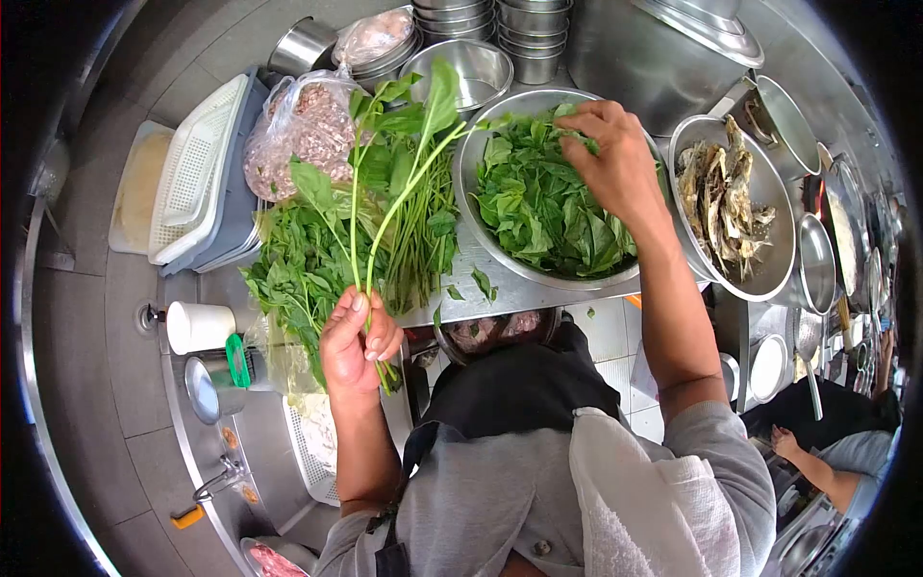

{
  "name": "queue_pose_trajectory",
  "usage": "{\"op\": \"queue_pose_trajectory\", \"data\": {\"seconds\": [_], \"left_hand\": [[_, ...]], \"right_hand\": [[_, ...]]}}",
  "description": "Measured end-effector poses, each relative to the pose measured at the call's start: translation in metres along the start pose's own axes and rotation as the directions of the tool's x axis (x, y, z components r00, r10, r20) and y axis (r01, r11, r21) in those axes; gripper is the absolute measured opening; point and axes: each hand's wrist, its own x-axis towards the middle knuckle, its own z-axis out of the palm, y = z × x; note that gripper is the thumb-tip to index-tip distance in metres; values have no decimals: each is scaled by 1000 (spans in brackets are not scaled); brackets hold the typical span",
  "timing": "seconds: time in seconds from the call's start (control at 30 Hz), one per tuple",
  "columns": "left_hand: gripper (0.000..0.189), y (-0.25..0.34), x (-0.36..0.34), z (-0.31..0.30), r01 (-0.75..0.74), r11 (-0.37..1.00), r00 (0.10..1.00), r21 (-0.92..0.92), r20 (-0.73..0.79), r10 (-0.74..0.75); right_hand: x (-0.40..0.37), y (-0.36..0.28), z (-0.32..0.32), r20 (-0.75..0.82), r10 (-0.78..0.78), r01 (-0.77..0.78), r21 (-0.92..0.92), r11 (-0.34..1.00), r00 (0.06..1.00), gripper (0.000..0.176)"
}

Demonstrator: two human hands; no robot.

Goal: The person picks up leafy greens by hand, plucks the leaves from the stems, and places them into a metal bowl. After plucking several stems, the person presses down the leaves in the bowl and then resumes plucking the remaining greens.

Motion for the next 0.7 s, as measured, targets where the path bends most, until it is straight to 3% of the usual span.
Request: {"op": "queue_pose_trajectory", "data": {"seconds": [0.1,0.27,0.3,0.37,0.43,0.5,0.53,0.6,0.7], "left_hand": [[19,-4,4,1,16,1000,1000,-5,-3,-16],[19,-3,6,7,23,1000,1000,8,19,-23],[19,-3,6,7,16,1000,1000,13,19,-16],[19,-2,4,-1,0,1000,1000,12,18,0],[18,-3,1,-3,-12,999,1000,50,2,12],[18,-4,-2,-2,1,997,999,77,-51,3],[18,-4,-3,-2,1,996,997,94,-83,6],[17,-4,-3,-1,-19,990,995,139,-97,33],[16,-8,-2,3,-3,980,991,199,-132,30]], "right_hand": [[0,-23,11,-140,-113,123,58,991,984,19],[1,-42,44,-107,-196,215,211,954,975,14],[-1,-45,45,-69,-156,169,283,944,985,11],[-10,-41,45,48,87,-100,505,857,995,11],[-16,-33,44,157,275,-303,695,652,949,13],[-11,-16,27,219,464,-474,684,555,859,16],[-10,-8,20,233,497,-534,553,640,836,16],[-8,-3,7,153,239,-260,135,956,959,17],[-3,-26,-3,-69,-151,150,-20,989,986,18]]}}
